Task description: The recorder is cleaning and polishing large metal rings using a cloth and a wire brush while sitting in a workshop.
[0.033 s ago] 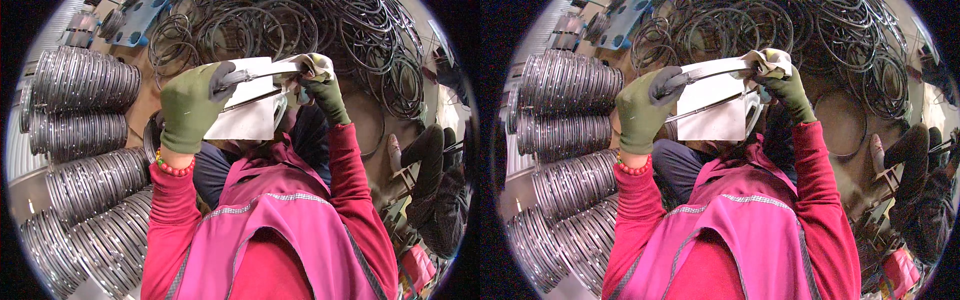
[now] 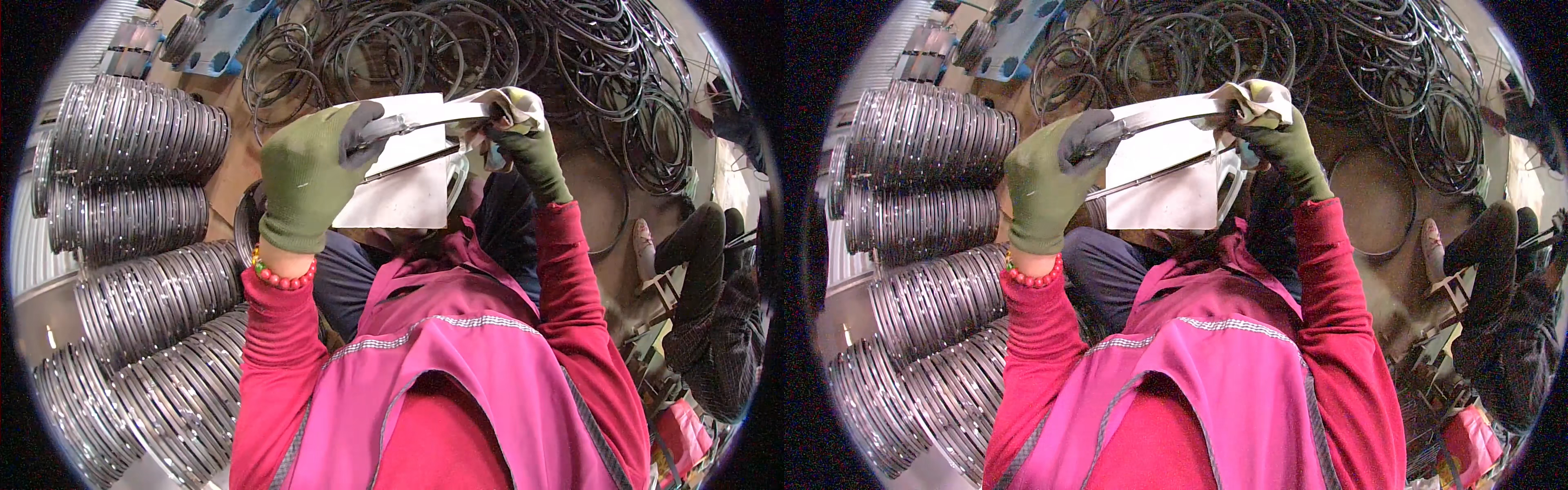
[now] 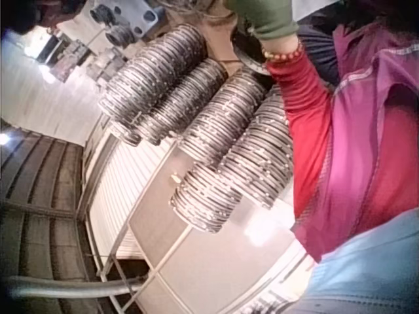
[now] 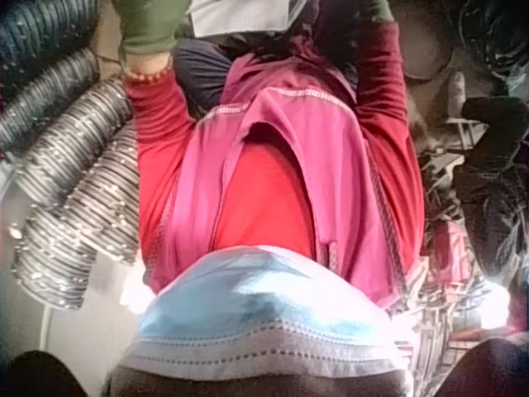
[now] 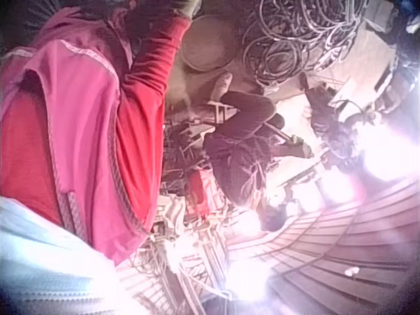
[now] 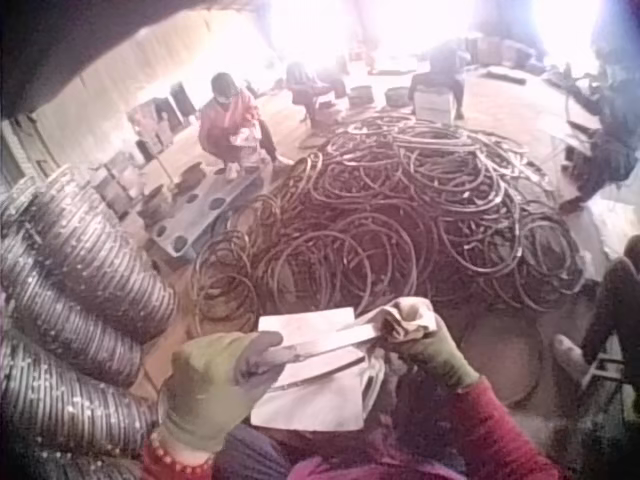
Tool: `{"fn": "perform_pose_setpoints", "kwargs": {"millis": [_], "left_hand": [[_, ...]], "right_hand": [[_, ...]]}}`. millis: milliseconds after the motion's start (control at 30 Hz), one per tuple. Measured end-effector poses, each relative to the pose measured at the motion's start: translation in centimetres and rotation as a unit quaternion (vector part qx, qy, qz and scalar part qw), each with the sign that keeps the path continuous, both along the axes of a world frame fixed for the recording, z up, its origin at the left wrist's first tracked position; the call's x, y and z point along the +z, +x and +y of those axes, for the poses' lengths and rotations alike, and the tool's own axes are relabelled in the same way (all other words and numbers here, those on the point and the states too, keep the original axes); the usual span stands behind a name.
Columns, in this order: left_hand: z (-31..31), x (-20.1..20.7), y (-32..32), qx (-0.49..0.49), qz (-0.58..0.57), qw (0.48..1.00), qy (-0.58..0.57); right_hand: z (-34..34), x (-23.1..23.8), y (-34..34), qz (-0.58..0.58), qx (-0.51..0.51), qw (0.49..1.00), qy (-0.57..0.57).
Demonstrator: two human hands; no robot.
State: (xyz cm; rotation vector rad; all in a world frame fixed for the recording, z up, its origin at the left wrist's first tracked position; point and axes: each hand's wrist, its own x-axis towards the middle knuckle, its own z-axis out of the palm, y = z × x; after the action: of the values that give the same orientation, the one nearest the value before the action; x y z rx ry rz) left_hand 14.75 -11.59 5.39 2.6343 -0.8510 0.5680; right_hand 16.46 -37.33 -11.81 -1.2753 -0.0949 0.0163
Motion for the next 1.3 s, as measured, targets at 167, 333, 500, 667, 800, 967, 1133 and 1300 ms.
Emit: {"fn": "perform_pose_setpoints", "kwargs": {"millis": [167, 333, 500, 667, 800, 967, 1133, 1300], "left_hand": [[1.0, 1.4, -0.9, 0.005, 0.085, 0.996, 0.011], [3.8, 1.1, -1.6, 0.072, 0.148, 0.986, -0.02], [4.3, 0.9, -2.7, 0.061, 0.208, 0.968, -0.127], [5.5, 0.8, -2.7, -0.025, 0.299, 0.891, -0.341], [6.0, 0.1, -2.6, -0.108, 0.359, 0.764, -0.526], [5.6, 0.1, -2.6, -0.128, 0.359, 0.728, -0.57], [5.1, 0.2, -2.7, -0.133, 0.373, 0.707, -0.586], [4.8, 0.4, -2.6, -0.149, 0.385, 0.698, -0.585]], "right_hand": [[0.3, 1.0, -0.7, -0.011, -0.031, 0.999, -0.028], [-0.4, 1.0, -0.9, 0.021, -0.025, 0.999, -0.038], [0.0, 1.4, -1.0, 0.009, -0.028, 1.0, 0.004], [-0.5, 0.5, -0.7, 0.0, -0.091, 0.996, -0.007], [-1.6, 0.2, -0.9, 0.011, -0.064, 0.997, -0.037], [-3.0, -2.6, -0.3, 0.018, -0.065, 0.997, 0.044], [-3.2, -1.8, -0.9, 0.12, -0.071, 0.99, -0.005], [-3.0, -2.5, -0.7, 0.09, -0.087, 0.991, 0.046]]}}
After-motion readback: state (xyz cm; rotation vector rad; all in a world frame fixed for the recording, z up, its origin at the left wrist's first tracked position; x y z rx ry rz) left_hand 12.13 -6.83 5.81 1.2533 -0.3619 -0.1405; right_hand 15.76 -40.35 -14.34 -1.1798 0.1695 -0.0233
